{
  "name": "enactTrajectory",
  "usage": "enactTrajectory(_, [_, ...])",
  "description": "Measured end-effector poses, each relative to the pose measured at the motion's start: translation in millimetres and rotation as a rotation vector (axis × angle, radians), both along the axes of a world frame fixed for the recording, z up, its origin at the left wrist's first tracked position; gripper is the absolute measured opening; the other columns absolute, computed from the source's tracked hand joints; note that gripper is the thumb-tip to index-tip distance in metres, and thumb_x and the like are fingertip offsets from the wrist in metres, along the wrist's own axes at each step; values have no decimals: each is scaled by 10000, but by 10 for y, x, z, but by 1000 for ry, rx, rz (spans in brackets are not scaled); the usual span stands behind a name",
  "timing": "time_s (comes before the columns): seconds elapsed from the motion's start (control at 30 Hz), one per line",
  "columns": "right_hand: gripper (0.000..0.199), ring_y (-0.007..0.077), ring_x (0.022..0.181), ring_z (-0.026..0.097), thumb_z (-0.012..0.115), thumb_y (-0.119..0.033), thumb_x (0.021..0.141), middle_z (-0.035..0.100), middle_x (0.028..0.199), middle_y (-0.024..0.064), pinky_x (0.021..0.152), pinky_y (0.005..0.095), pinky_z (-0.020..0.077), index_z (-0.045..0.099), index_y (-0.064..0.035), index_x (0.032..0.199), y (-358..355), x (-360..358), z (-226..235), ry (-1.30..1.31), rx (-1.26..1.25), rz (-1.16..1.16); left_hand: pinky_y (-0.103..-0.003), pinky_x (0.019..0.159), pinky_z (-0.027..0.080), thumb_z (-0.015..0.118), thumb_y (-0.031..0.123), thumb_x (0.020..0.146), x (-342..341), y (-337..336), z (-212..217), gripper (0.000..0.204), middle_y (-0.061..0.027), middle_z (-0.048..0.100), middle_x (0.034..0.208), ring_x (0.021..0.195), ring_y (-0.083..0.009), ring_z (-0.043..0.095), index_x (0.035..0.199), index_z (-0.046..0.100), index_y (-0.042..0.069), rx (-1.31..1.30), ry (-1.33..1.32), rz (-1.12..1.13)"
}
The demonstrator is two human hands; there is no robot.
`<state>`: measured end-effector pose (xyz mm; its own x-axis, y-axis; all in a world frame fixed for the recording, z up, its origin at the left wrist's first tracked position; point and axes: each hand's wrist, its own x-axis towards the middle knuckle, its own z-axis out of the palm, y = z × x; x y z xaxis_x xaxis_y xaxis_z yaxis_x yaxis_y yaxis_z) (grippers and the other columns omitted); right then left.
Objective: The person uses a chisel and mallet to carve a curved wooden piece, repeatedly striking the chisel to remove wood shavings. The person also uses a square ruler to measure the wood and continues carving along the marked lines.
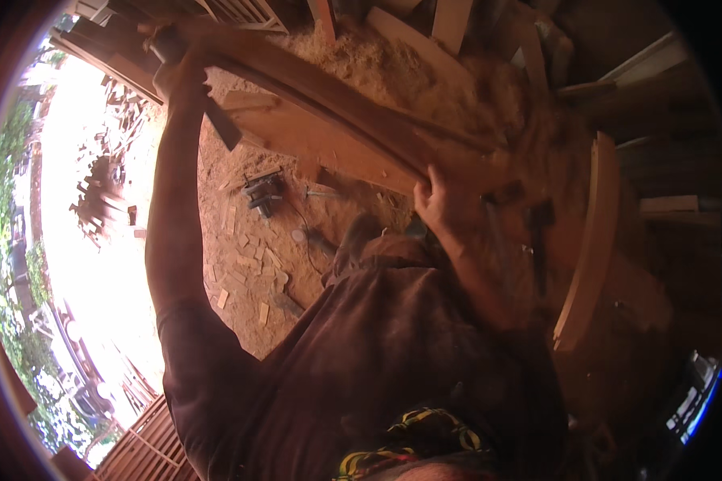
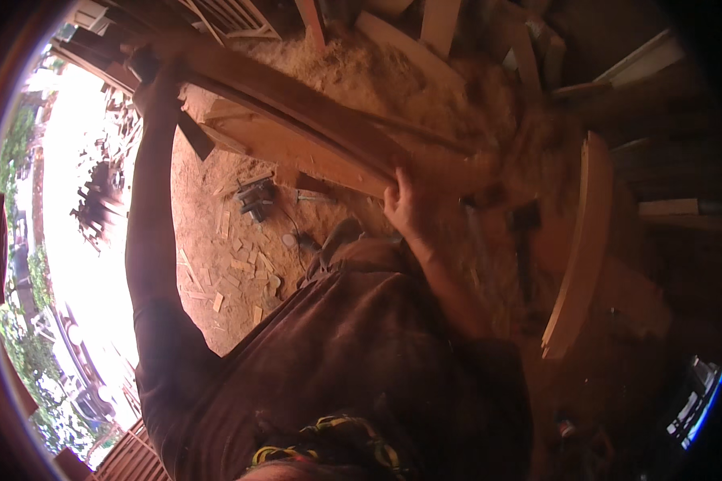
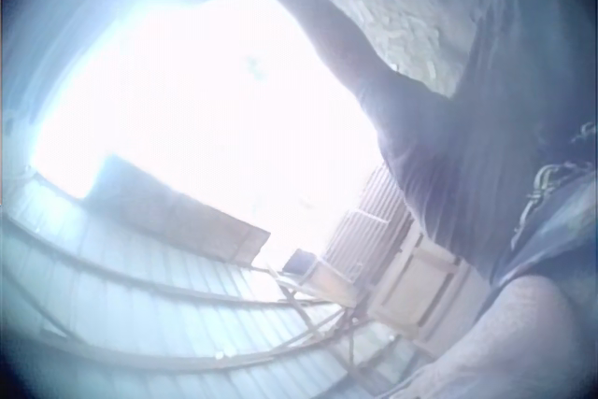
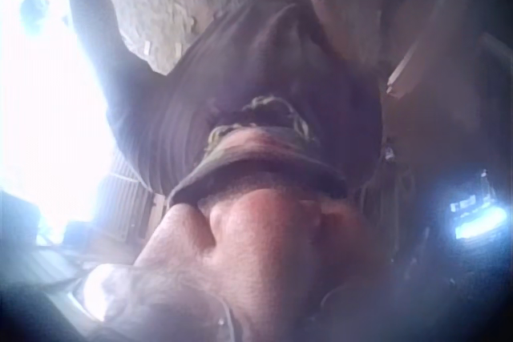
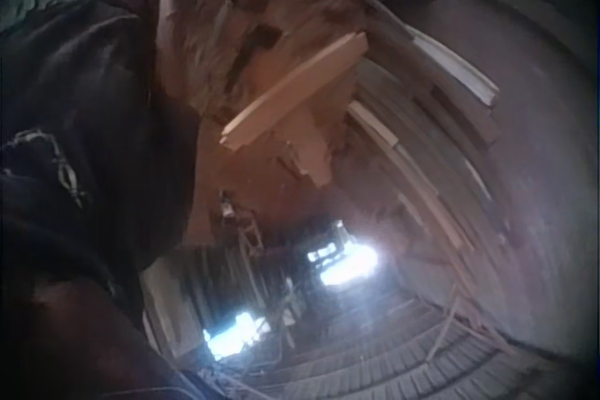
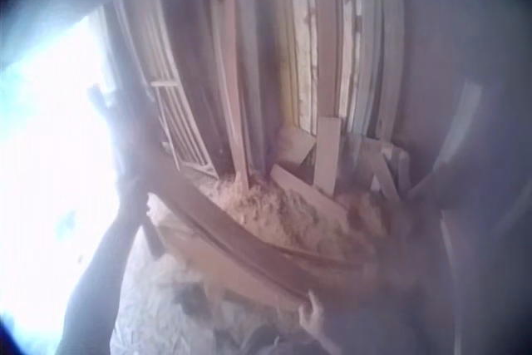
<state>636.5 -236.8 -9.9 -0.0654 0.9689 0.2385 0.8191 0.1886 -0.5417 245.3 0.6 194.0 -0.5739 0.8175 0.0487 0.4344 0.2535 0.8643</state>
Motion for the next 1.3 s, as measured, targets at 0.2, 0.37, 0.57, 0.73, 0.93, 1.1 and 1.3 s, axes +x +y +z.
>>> enactTrajectory(0.2, [526,461,1151,690,752,-71,897,721,1262,239,978,527,560,633,-19,1407,-433,250,463,31,-121,108,-372,612,615,916,601,729,-672,-293,-1484,725,-146,765,880,745,-224,749,1035,782,-42,-259,-12,65])
enactTrajectory(0.37, [538,489,1275,629,757,-112,917,668,1362,292,1094,525,507,628,-16,1431,-439,478,463,17,-339,115,-389,713,603,909,636,763,-699,-600,-2577,713,-137,763,922,787,-220,748,1048,792,-7,-285,-5,127])
enactTrajectory(0.57, [516,448,1138,719,773,-192,950,744,1251,238,937,521,592,635,-49,1426,419,255,423,-87,-265,170,-309,558,473,889,587,838,-304,-694,-2046,592,-13,677,718,618,-90,606,949,799,13,-300,-165,-17])
enactTrajectory(0.73, [571,438,1136,723,794,-185,939,751,1237,224,965,515,601,604,-78,1467,681,-65,125,-13,-211,214,-307,559,493,868,421,922,135,-1376,-1784,384,-4,696,734,635,-84,632,984,814,46,-173,-154,-162])
enactTrajectory(0.93, [623,334,1156,743,844,-241,937,742,1299,177,941,463,600,599,-56,1479,123,625,306,201,125,20,-339,737,610,905,272,883,853,-2285,-1958,338,-69,814,914,865,-132,769,1069,804,8,1,47,-528])
enactTrajectory(1.1, [603,218,1251,682,854,-347,958,711,1319,171,934,332,560,633,-19,1414,-656,1313,803,1004,-668,-247,-428,719,640,880,304,817,2229,-2477,-1122,359,-105,803,919,829,-273,804,1121,785,137,-217,288,-1261])
enactTrajectory(1.3, [535,252,1174,711,887,-308,916,733,1212,144,937,368,561,674,-20,1313,-1031,1323,1725,754,-626,-130,-449,691,620,854,298,768,3361,-2476,-1136,440,-85,767,934,831,-316,786,1151,732,120,-42,313,-1628])
